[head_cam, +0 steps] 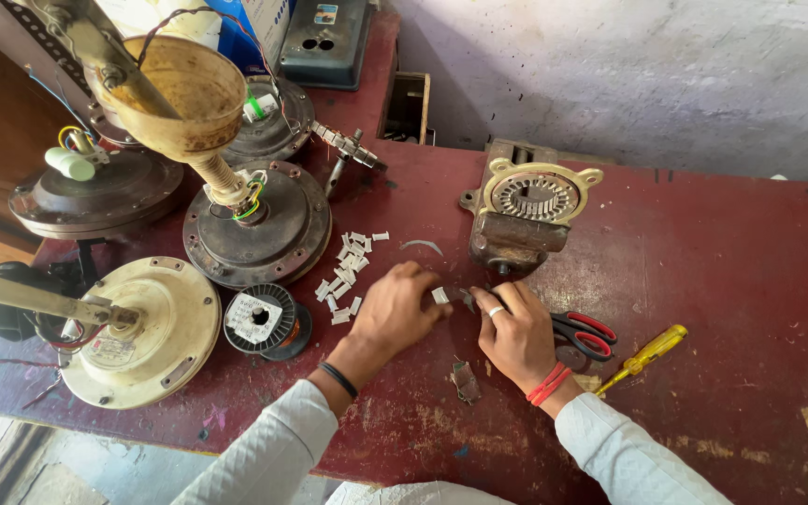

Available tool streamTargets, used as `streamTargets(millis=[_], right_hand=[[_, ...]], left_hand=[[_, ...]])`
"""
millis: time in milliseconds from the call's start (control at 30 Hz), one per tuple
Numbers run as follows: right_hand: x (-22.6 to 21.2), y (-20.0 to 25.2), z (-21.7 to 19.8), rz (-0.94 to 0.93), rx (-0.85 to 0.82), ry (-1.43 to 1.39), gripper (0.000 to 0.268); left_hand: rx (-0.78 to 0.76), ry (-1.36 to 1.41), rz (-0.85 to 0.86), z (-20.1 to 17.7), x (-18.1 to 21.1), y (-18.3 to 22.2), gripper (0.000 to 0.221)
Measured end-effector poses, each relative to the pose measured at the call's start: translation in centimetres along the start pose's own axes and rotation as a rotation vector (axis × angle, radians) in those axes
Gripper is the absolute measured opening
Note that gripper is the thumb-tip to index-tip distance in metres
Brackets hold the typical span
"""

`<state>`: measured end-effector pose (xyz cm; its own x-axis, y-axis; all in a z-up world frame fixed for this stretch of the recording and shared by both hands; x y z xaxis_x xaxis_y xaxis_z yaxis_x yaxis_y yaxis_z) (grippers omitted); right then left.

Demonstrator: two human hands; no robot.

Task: The person uses a yellow screwdriver to adjust a motor component clamped in a bench vise. They then cut small white plastic pieces with scissors and insert them into slots on the motor component, pressing them into place.

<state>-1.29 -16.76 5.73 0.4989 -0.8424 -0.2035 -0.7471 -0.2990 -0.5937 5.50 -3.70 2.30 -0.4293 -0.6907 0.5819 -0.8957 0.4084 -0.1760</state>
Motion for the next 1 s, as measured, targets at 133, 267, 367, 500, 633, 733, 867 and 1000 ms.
streamTargets(millis=[133, 267, 367, 500, 633, 733, 867, 1000], right_hand=[[-0.2, -0.2, -0.3, -0.018, 0.032, -0.022, 0.031], [0.1, -0.1, -0.1, 0.006, 0.007, -0.019, 0.028], [0.1, -0.1, 0.1, 0.009, 0.002, -0.017, 0.028], [0.2, -0.1, 0.1, 0.005, 0.001, -0.023, 0.026], [0.0, -0.2, 0.0, 0.008, 0.001, -0.031, 0.027], [0.2, -0.1, -0.1, 0.010, 0.021, -0.036, 0.023], [0.0, 0.1, 0.6, -0.017, -0.025, -0.045, 0.023], [-0.2, -0.1, 1.8, -0.018, -0.140, -0.070, 0.022]], left_hand=[[-0.099, -0.028, 0.102, 1.0, 1.2, 0.3, 0.024], [-0.033, 0.073, 0.134, 0.3, 1.4, 0.4, 0.035], [0.013, 0.043, 0.038, -0.1, 0.6, 0.4, 0.029], [-0.070, -0.002, -0.009, 0.5, 0.4, 0.0, 0.024], [-0.004, -0.013, 0.029, -0.5, 0.7, 0.3, 0.026], [-0.010, 0.038, 0.144, -0.7, 0.9, 0.5, 0.025], [-0.032, 0.033, 0.182, 0.3, 0.1, 0.4, 0.021], [0.018, 0.111, 0.125, 1.1, -0.6, 0.1, 0.018]])
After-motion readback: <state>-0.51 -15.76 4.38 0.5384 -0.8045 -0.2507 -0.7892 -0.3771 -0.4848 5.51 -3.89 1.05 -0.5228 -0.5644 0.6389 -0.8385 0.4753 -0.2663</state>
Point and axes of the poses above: each hand's wrist, its own y-axis away from the middle knuckle, its own z-axis out of the palm, x = y × z, the point moved 10 cm from there along -y, towards the middle knuckle, and after that the axes turned 5 degrees about -z, right-handed, at the moved point
